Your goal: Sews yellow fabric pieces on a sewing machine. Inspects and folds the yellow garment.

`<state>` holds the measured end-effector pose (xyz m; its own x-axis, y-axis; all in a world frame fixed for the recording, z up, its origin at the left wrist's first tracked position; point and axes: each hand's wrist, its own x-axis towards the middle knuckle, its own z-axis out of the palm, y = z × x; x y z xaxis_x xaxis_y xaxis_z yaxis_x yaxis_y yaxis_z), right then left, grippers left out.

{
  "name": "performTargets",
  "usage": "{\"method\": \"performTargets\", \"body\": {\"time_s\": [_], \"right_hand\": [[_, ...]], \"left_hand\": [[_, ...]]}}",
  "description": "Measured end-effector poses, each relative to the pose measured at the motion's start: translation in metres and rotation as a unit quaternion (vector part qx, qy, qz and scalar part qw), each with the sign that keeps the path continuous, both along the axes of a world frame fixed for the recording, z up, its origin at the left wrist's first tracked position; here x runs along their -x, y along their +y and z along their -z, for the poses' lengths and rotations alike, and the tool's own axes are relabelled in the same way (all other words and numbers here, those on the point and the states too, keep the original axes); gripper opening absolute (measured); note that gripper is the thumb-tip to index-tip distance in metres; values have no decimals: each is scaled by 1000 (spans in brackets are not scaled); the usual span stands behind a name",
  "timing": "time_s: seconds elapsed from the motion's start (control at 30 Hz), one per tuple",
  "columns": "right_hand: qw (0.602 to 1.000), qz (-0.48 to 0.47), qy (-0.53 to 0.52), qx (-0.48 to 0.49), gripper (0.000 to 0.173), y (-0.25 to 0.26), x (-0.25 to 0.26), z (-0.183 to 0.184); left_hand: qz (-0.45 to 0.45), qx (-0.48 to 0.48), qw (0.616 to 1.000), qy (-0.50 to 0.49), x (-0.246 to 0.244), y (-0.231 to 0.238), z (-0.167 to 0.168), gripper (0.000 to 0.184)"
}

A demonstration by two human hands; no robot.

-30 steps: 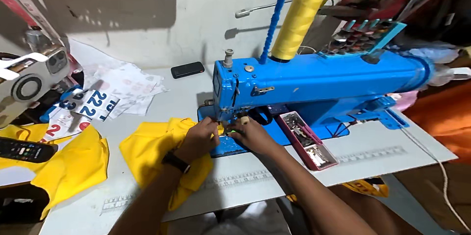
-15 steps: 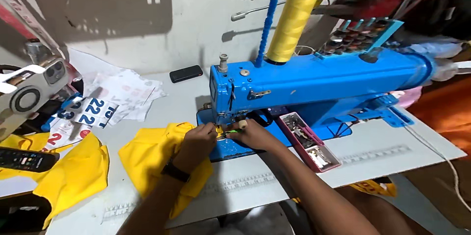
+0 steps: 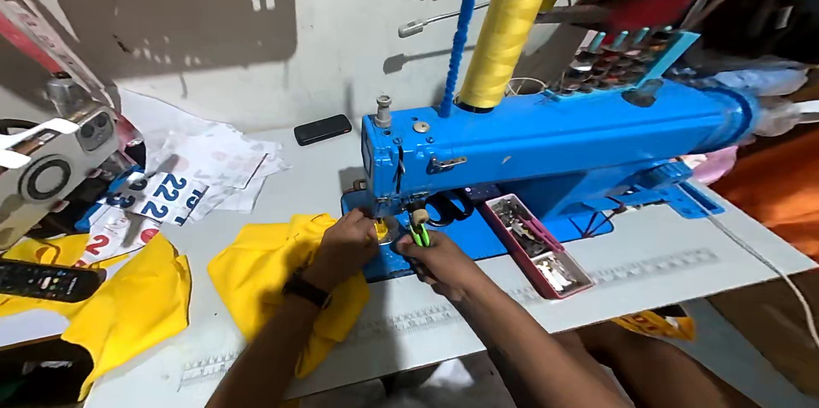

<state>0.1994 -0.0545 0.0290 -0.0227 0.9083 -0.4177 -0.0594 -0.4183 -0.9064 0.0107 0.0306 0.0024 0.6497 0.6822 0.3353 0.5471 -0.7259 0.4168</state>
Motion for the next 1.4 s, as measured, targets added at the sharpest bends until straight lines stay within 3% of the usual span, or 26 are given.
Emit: {"method": "performTargets", "body": {"time_s": [0.13,0.43,0.6,0.93,1.13,1.2,1.27,1.33,1.4], "right_hand": [[989,96,89,69,11,6,20,0],[992,106,-39,54,7,29,35,-1],[991,109,-14,75,7,35,33,-2],[986,107,53,118,19,43,30,-8],[983,110,86,120,16,38,28,-5],[991,112,22,66,8,32,23,-2],[983,73,-164,-41,12,21,12,-2],[927,-4,-350,-137,25,8,-3,3],[883,-61,-410,-218,28,-3,-14,13]], "left_hand": [[-12,69,997,21,1,0,-7,20],[-20,116,993,23,0,0,-11,19],[-2,72,997,6,3,-1,-6,17],[-10,-189,982,22,-4,-9,8,11],[-24,-170,985,-2,-8,-6,13,9],[-20,-120,992,-16,-6,-5,12,9],[-17,-52,998,-31,-4,-4,7,11],[-22,54,998,-19,-3,-4,-2,15],[-27,144,989,-3,-2,1,-9,18]]}}
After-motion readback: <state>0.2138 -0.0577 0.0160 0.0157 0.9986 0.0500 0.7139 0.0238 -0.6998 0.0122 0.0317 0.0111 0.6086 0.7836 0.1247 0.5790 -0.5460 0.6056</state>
